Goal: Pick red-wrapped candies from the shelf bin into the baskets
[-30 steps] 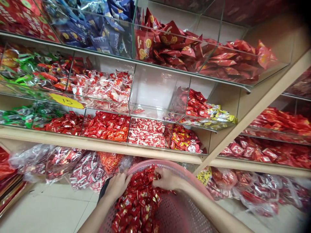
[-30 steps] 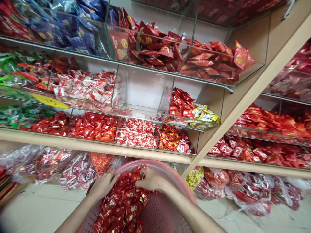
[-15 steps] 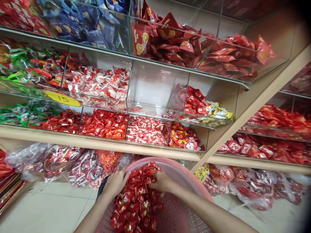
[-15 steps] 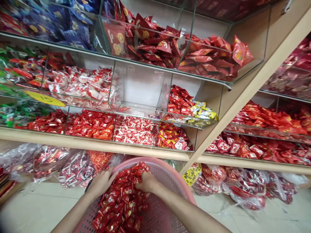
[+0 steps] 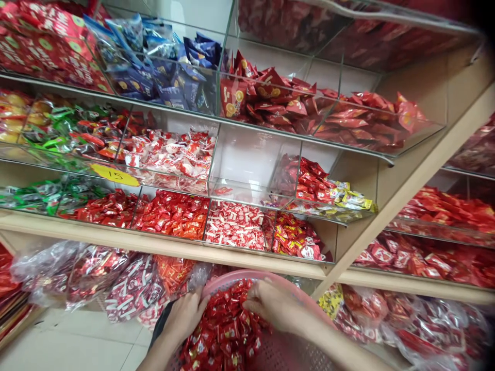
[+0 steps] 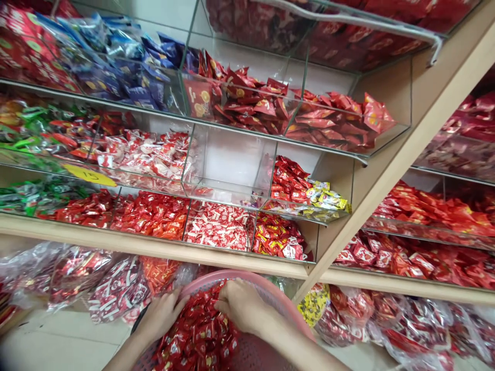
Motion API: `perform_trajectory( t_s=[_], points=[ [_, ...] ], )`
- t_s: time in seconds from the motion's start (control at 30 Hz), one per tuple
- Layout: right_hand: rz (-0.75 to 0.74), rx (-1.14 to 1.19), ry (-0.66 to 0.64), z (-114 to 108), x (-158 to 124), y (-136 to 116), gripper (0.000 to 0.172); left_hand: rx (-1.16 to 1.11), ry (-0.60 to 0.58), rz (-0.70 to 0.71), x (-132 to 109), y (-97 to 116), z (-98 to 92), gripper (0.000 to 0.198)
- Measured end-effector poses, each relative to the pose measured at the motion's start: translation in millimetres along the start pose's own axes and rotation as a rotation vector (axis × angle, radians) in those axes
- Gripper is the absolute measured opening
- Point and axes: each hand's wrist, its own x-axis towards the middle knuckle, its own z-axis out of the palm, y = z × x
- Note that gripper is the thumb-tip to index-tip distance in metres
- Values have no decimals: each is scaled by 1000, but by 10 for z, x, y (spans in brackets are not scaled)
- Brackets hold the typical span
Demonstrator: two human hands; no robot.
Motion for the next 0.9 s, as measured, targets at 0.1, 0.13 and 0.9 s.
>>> perform_trajectory(
  t_s=[0.1,0.13,0.9],
  points=[
    [-281,178,23,-686,-71,-273,32,-21,15,7,-5,-23,26,44],
    [-330,201,104,-945,-67,-363,34,-25,17,8,-8,-28,31,44],
    [-97,-320,-6,-2043,1805,-447,30,-78,-8,-38,29,-66,65,52]
  ],
)
